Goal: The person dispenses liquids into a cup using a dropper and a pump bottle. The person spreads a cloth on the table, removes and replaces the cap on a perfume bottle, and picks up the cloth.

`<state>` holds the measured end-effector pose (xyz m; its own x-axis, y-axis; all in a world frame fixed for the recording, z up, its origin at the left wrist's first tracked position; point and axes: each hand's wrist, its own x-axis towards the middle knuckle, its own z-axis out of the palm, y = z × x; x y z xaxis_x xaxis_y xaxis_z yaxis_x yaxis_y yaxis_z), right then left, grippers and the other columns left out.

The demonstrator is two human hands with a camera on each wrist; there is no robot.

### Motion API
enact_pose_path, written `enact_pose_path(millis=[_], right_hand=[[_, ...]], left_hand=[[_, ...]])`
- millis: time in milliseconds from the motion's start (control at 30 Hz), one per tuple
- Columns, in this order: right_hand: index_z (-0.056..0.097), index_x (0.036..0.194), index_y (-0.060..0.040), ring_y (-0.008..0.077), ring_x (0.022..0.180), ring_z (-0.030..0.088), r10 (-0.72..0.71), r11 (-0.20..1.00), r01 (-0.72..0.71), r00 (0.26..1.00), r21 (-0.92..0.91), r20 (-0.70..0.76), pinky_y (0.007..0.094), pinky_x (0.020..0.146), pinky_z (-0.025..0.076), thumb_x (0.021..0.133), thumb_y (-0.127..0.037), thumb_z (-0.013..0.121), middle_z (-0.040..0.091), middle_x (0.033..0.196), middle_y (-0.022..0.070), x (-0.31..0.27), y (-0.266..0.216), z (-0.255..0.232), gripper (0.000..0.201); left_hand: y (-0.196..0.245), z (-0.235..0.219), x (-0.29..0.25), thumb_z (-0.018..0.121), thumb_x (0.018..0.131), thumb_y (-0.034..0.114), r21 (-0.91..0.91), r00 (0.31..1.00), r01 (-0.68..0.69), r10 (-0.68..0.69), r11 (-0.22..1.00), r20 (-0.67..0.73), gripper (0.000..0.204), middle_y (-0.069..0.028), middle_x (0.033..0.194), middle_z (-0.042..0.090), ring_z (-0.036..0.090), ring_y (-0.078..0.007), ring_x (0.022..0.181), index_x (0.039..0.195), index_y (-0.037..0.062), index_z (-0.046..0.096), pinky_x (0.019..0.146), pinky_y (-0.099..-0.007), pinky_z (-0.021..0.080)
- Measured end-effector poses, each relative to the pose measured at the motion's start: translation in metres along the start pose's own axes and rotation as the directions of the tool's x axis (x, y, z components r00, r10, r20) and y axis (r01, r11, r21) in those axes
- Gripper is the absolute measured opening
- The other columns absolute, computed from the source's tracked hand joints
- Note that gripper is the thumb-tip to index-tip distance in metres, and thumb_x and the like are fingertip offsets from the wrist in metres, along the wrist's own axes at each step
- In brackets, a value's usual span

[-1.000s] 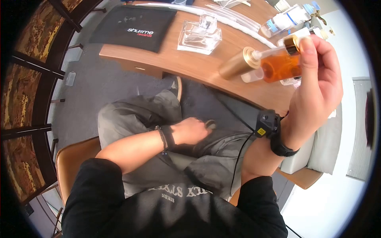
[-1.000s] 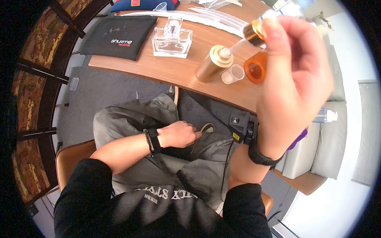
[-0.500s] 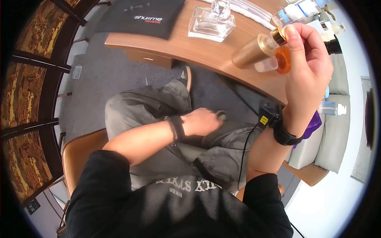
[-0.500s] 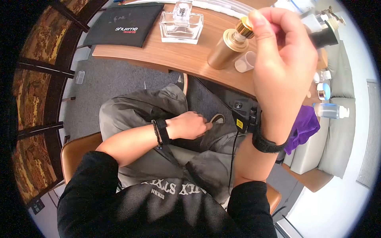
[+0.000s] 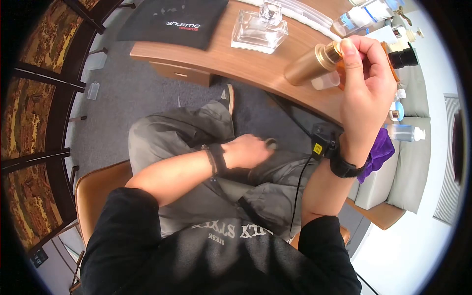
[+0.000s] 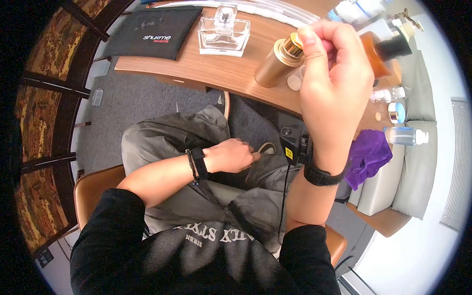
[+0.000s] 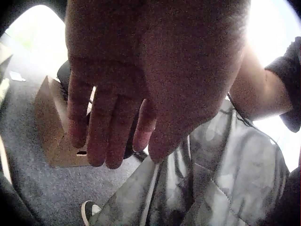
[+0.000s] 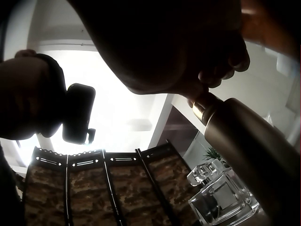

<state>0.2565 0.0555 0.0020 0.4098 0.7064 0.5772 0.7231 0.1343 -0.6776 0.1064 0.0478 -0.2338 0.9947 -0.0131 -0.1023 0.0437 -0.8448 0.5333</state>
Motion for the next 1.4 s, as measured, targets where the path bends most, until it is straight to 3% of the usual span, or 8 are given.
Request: enact_pose_path(millis=[233,300,433,633,800,900,1267,1400], right_hand=[[0.069,0.098,0.0000,0.0092,0.067,0.059,0.017,1.000,-0.017,1.000,0.006,0.009,0.0256,0.062,0.048,0.097,-0.008,0.071,0.063,0.078,0.0026,0.000,-0.003,-0.001,0.008],[0.070,0.096,0.0003,0.0125,0.072,0.061,-0.136,0.974,0.131,0.991,-0.182,-0.014,0.0272,0.068,0.050,0.095,-0.008,0.073,0.064,0.081,0.0045,-0.001,-0.005,0.000,0.009],[0.070,0.095,0.0005,0.0147,0.076,0.061,-0.154,0.967,0.146,0.988,-0.211,-0.025,0.0276,0.072,0.051,0.092,-0.008,0.075,0.064,0.083,0.0055,-0.003,-0.007,-0.001,0.010],[0.071,0.097,0.0000,0.0121,0.074,0.059,-0.132,0.977,0.127,0.991,-0.169,-0.023,0.0260,0.071,0.050,0.093,-0.008,0.075,0.064,0.083,0.0034,-0.002,-0.006,-0.002,0.010],[0.073,0.098,-0.0016,0.0038,0.073,0.056,-0.019,0.999,0.022,0.997,0.030,-0.081,0.0197,0.066,0.046,0.094,-0.007,0.075,0.065,0.083,-0.0021,0.000,-0.007,-0.002,0.008],[0.073,0.098,-0.0016,0.0031,0.072,0.055,-0.095,0.995,0.099,0.985,0.026,-0.145,0.0191,0.065,0.045,0.094,-0.007,0.076,0.066,0.084,-0.0023,0.007,-0.004,-0.004,0.008],[0.068,0.104,0.0049,0.0106,0.087,0.068,-0.173,0.965,0.185,0.982,0.188,-0.078,0.0231,0.080,0.054,0.097,0.000,0.070,0.072,0.096,0.0062,0.022,-0.010,-0.019,0.009],[0.068,0.106,0.0048,0.0106,0.088,0.068,-0.199,0.970,0.213,0.972,0.117,-0.123,0.0232,0.080,0.054,0.097,0.002,0.069,0.072,0.098,0.0067,0.021,-0.009,-0.015,0.010]], left_hand=[[-0.002,0.002,0.001,0.066,0.092,0.023,0.012,1.000,-0.003,0.003,1.000,0.004,0.030,-0.0165,0.091,0.075,0.074,-0.0358,0.090,0.116,0.0044,0.068,0.078,-0.0466,0.059],[-0.001,0.000,0.000,0.066,0.092,0.023,0.001,1.000,-0.009,0.009,1.000,0.014,0.030,-0.0164,0.091,0.075,0.074,-0.0359,0.090,0.116,0.0044,0.068,0.078,-0.0466,0.059],[0.000,0.000,0.001,0.067,0.092,0.023,-0.002,1.000,0.005,-0.005,1.000,0.013,0.031,-0.0163,0.090,0.075,0.074,-0.0360,0.088,0.116,0.0046,0.068,0.076,-0.0462,0.059],[-0.002,0.002,0.000,0.068,0.091,0.025,0.024,1.000,0.000,0.000,1.000,-0.005,0.033,-0.0162,0.089,0.074,0.074,-0.0358,0.087,0.117,0.0047,0.068,0.075,-0.0462,0.059],[-0.001,0.001,0.000,0.067,0.091,0.026,0.023,1.000,0.009,-0.009,1.000,-0.001,0.033,-0.0158,0.090,0.075,0.074,-0.0356,0.088,0.117,0.0046,0.068,0.076,-0.0467,0.059],[-0.002,0.001,0.000,0.066,0.092,0.024,0.034,1.000,0.009,-0.009,0.999,-0.003,0.033,-0.0156,0.091,0.075,0.074,-0.0354,0.088,0.118,0.0047,0.068,0.076,-0.0469,0.059],[-0.003,0.001,-0.001,0.065,0.092,0.022,0.025,0.999,0.002,-0.001,1.000,-0.035,0.030,-0.0159,0.090,0.074,0.074,-0.0362,0.089,0.116,0.0050,0.068,0.077,-0.0473,0.059],[-0.003,0.003,-0.001,0.065,0.092,0.023,0.021,0.999,-0.011,0.012,1.000,-0.039,0.030,-0.0158,0.090,0.074,0.074,-0.0363,0.088,0.116,0.0052,0.068,0.076,-0.0475,0.059]])
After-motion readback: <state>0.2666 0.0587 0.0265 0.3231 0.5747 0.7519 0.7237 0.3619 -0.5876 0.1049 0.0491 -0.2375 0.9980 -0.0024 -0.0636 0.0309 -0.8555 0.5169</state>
